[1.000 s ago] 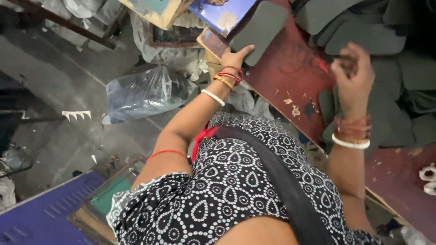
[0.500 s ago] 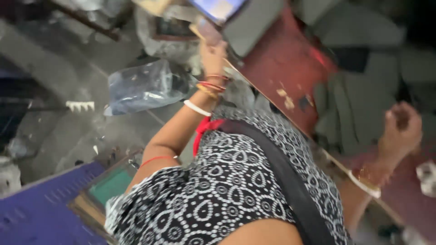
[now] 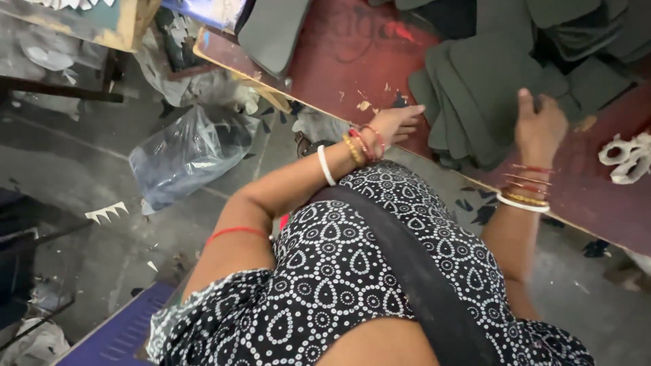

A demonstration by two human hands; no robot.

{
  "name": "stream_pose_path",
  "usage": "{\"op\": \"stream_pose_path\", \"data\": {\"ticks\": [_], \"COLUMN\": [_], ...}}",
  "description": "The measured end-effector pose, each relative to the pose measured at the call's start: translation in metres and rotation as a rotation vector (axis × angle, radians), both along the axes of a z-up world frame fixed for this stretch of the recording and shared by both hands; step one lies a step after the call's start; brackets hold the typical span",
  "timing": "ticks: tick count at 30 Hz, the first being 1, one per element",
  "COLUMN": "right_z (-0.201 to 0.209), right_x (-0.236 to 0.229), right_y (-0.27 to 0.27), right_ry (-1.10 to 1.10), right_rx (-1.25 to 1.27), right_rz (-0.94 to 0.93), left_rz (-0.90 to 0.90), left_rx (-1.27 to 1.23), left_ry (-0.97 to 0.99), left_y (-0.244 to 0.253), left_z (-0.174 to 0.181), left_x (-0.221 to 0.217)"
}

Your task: The person repeatedly picks up dark gray fabric pieces from a table, folds them, and stacks them into a neat pile. The hands handle each piece individually, aligning edges before placing it on the growing stack.

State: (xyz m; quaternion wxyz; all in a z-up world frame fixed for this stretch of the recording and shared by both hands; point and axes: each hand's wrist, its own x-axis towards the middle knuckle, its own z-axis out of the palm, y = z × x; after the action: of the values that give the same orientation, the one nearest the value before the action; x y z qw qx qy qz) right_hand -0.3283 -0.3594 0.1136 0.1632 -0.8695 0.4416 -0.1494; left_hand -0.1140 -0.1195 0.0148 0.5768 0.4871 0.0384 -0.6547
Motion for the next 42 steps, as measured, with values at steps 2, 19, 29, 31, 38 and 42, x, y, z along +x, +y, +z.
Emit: {"op": "stream_pose_path", "data": {"ticks": [2,19,29,31,38,42], "right_z": [-0.005,0.072,0.068,0.087,0.161,0.097], "right_x": [0.007,0.048,0.09,0.096,0.118,0.125], "right_y": [0.018,0.108,0.113,0.107,0.109,0.093], "right_ry": [0.145,-0.574,-0.194,-0.347,0.308,0.538], "right_rx": [-0.041,1.063,0.91,0.612,-0.055,-0.019], "right_rz": [-0.016,-0.117,-0.194,0.324,0.445,0.571], "left_rz": [-0.061,-0.27,-0.122,0.016,0.354,0.052], "left_rx": [0.008,-0.031,-0.493,-0.484,-0.224,-0.265], "left_ry": [0.035,-0.18,-0.684,-0.715,-1.366,-1.776], "left_y": [-0.017,-0.039,-0.018,-0.001,0.063,0.06], "left_z": [0.003,0.045,0.046,0.079,0.168,0.216], "left_x": [-0.015,0.007,0.04,0.055,0.07,0.045]}}
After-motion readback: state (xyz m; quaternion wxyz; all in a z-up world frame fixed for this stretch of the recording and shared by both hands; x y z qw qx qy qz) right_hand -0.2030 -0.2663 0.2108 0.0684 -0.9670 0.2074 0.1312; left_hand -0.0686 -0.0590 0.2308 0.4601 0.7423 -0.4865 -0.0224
